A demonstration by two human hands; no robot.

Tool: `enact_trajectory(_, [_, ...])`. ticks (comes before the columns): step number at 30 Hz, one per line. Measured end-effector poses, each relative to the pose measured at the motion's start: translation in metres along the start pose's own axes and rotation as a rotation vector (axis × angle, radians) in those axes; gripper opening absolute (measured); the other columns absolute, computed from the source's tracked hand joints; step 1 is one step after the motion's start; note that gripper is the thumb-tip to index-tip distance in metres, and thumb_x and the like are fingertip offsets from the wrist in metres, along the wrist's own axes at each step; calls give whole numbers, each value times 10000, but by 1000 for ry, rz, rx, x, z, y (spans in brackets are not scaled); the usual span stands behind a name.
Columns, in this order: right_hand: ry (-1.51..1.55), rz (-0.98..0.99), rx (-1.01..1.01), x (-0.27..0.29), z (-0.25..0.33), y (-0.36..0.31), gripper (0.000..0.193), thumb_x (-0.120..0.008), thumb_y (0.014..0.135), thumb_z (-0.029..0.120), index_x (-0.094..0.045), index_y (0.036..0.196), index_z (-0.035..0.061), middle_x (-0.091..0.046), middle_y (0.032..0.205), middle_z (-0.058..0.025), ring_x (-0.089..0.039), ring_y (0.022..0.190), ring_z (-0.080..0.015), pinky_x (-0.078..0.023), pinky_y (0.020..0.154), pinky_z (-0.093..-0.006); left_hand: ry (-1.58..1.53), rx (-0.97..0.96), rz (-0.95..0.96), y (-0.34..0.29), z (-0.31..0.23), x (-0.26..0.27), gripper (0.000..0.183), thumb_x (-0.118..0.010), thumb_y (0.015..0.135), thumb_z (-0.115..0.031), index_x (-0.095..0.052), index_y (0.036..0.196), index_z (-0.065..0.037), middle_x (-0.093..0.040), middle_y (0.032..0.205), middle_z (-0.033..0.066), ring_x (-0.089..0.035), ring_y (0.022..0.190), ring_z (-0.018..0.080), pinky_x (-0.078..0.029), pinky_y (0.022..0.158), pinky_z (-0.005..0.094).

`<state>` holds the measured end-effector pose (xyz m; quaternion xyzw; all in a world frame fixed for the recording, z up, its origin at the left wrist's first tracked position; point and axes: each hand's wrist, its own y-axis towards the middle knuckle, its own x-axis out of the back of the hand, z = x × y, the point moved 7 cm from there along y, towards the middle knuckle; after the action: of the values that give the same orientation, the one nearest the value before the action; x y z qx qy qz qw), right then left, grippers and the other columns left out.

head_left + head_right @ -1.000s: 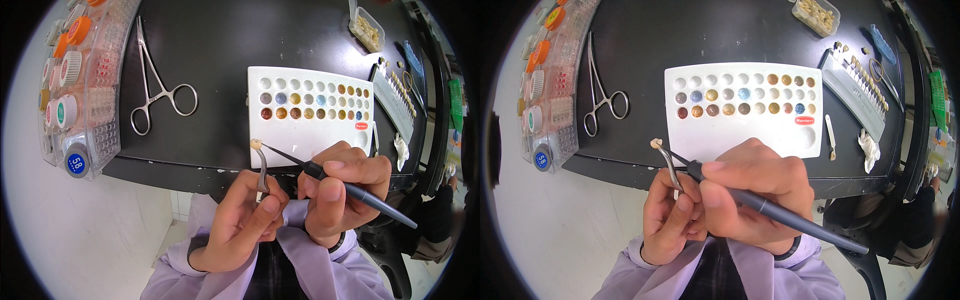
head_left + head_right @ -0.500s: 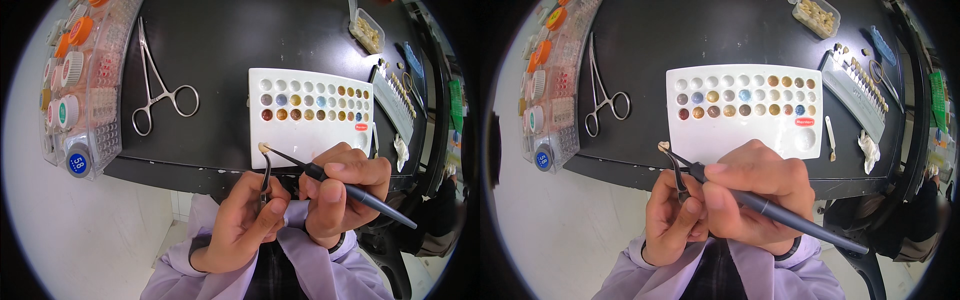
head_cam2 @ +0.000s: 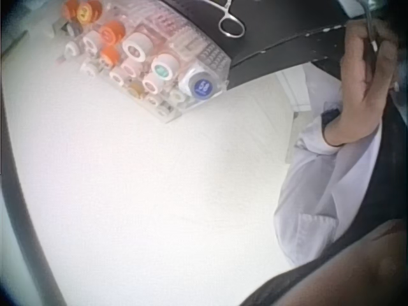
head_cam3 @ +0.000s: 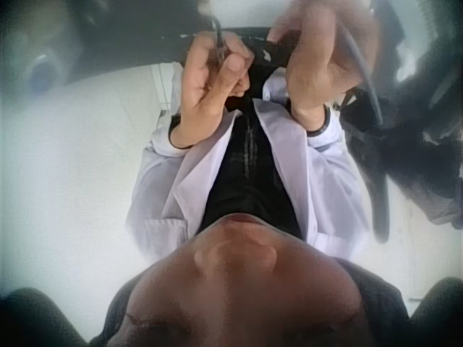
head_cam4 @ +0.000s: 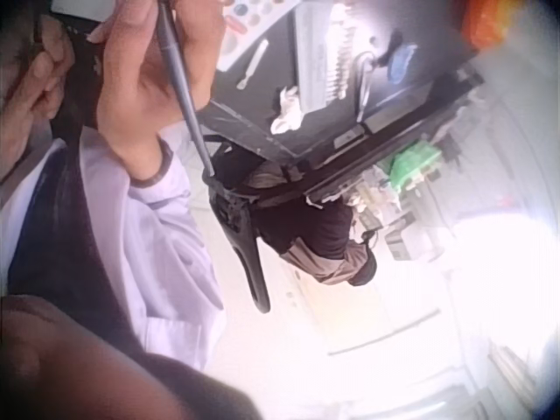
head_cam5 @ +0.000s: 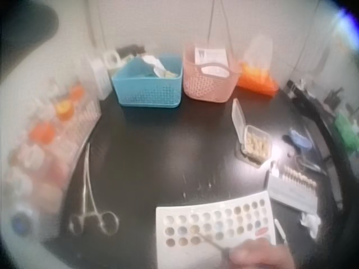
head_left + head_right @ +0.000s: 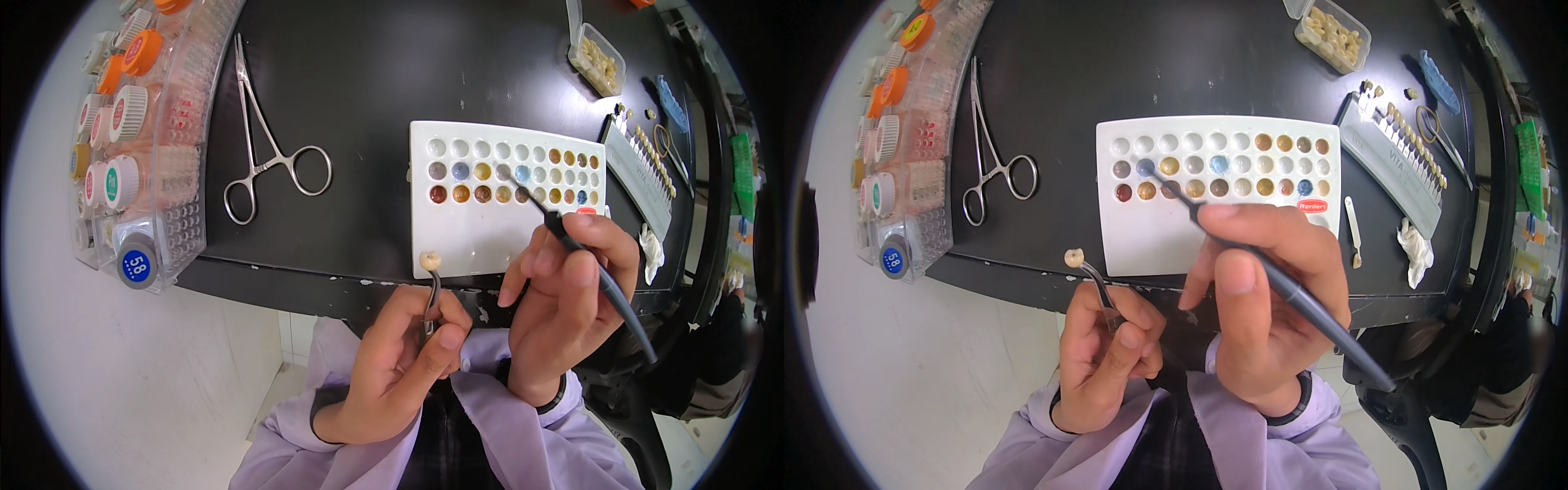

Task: The person paints a small dental crown held by tweezers using a fine brush and a watercolor palette. They repeatedly dip the brush into different colors and apply them to the crown, occasionally wiping the crown with a tissue. The person also compares the crown to a shade guide and handles other crowns in a container.

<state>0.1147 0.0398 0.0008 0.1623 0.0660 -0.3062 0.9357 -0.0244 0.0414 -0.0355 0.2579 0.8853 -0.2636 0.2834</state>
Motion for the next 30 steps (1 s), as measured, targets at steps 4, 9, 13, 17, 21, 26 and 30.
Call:
enact_trajectory(4, [-21,-4,-11,-4,-2,4,208,-522,860,17,-518,1035,-96,-574,766,-140,-539,504,-121,-407,454,-203,34,-27,-3,0,0,1,150,-470,929,-90,-424,1026,14,-471,908,60,-410,650,72,-374,574,216])
enact_trajectory(9, [-56,-34,-38,-1,1,4,186,-548,863,33,-509,999,-88,-571,725,-125,-544,518,-117,-414,464,-199,48,-26,8,-1,0,2,156,-469,928,-89,-434,1036,19,-478,924,60,-410,653,73,-378,581,219])
enact_trajectory(13, [-141,-70,17,-6,11,17,144,-585,854,42,-494,904,-57,-554,696,-101,-528,531,-98,-415,474,-195,178,-70,-33,3,-4,-2,162,-453,939,-156,-375,986,-22,-434,748,82,-347,502,78,-295,456,207])
enact_trajectory(17, [-328,-8,27,-8,2,22,153,-652,810,39,-525,863,-29,-554,713,-66,-509,576,-85,-387,509,-187,190,-32,6,2,-3,-1,234,-395,961,-250,-371,999,-21,-396,720,59,-348,494,80,-299,457,211])
enact_trajectory(21, [-485,43,17,-14,-2,21,127,-680,780,28,-560,801,-6,-552,698,-52,-476,563,-79,-350,501,-203,126,34,23,0,0,0,322,-307,976,-334,-372,1008,-20,-377,714,47,-357,507,83,-308,467,215])
enact_trajectory(26, [-520,25,33,-13,-3,21,133,-683,776,18,-554,790,-15,-543,656,-48,-452,526,-73,-331,469,-196,135,88,38,1,1,-1,324,-282,982,-330,-377,1003,-22,-373,721,41,-357,524,85,-312,478,215])
enact_trajectory(30, [-519,16,53,-16,-4,21,133,-682,772,-1,-550,773,-20,-531,630,-41,-435,497,-62,-313,442,-191,132,96,48,0,2,1,320,-286,981,-329,-381,997,-23,-373,723,38,-349,524,84,-310,478,213])
